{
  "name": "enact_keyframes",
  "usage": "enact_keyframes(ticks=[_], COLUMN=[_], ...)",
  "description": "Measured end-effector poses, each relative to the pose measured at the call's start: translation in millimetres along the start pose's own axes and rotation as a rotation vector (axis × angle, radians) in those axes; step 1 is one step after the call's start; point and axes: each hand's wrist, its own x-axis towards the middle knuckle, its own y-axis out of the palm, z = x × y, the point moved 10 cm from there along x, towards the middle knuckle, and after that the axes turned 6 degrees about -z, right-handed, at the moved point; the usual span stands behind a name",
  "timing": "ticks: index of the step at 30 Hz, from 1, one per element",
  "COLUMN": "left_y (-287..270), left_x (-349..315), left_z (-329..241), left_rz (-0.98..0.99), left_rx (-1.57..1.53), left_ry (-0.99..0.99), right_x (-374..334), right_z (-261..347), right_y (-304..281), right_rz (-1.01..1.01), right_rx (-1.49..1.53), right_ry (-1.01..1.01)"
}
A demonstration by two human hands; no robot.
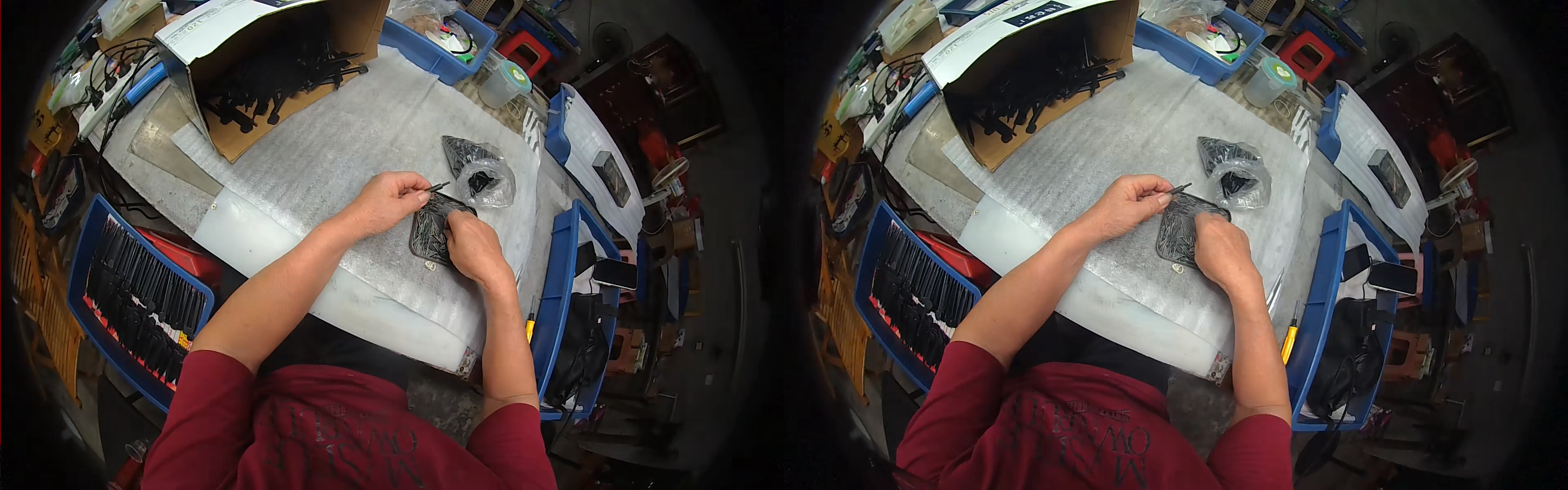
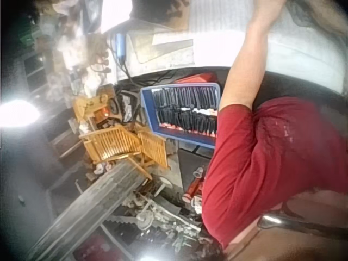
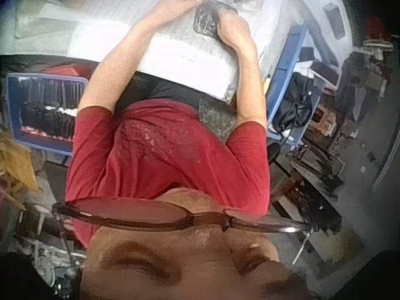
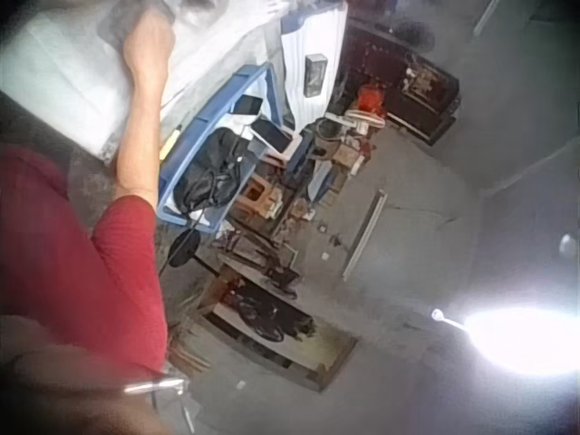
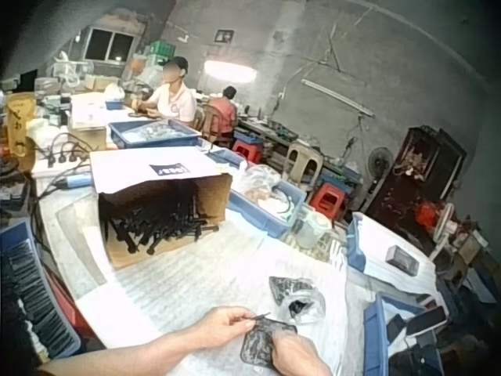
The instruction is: The person assembles components by taking black plastic pieces from a box, inserting small metal pins into them by hand, and placing the finished pieces into a tray.
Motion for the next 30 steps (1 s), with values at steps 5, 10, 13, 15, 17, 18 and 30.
enact_keyframes(ticks=[5,10,13,15,17,18,30], left_y=[-1,-1,0,4,8,10,19], left_x=[-1,0,-1,-2,-4,-5,-11], left_z=[2,3,1,1,-1,-4,-9], left_rz=[-0.009,0.005,0.015,0.048,0.061,0.073,0.181], left_rx=[-0.039,-0.032,-0.039,-0.015,-0.048,-0.082,0.038], left_ry=[-0.055,-0.042,-0.027,-0.023,0.0,0.02,0.049], right_x=[-3,-5,-6,-8,-8,-8,-6], right_z=[3,-5,-17,-31,-27,-24,-11], right_y=[-4,-27,-30,-13,-16,-18,-24], right_rz=[-0.023,-0.166,-0.262,-0.193,-0.206,-0.216,-0.24], right_rx=[0.04,0.285,0.509,0.965,1.06,1.156,1.474], right_ry=[-0.051,0.024,0.041,0.188,0.172,0.155,0.089])
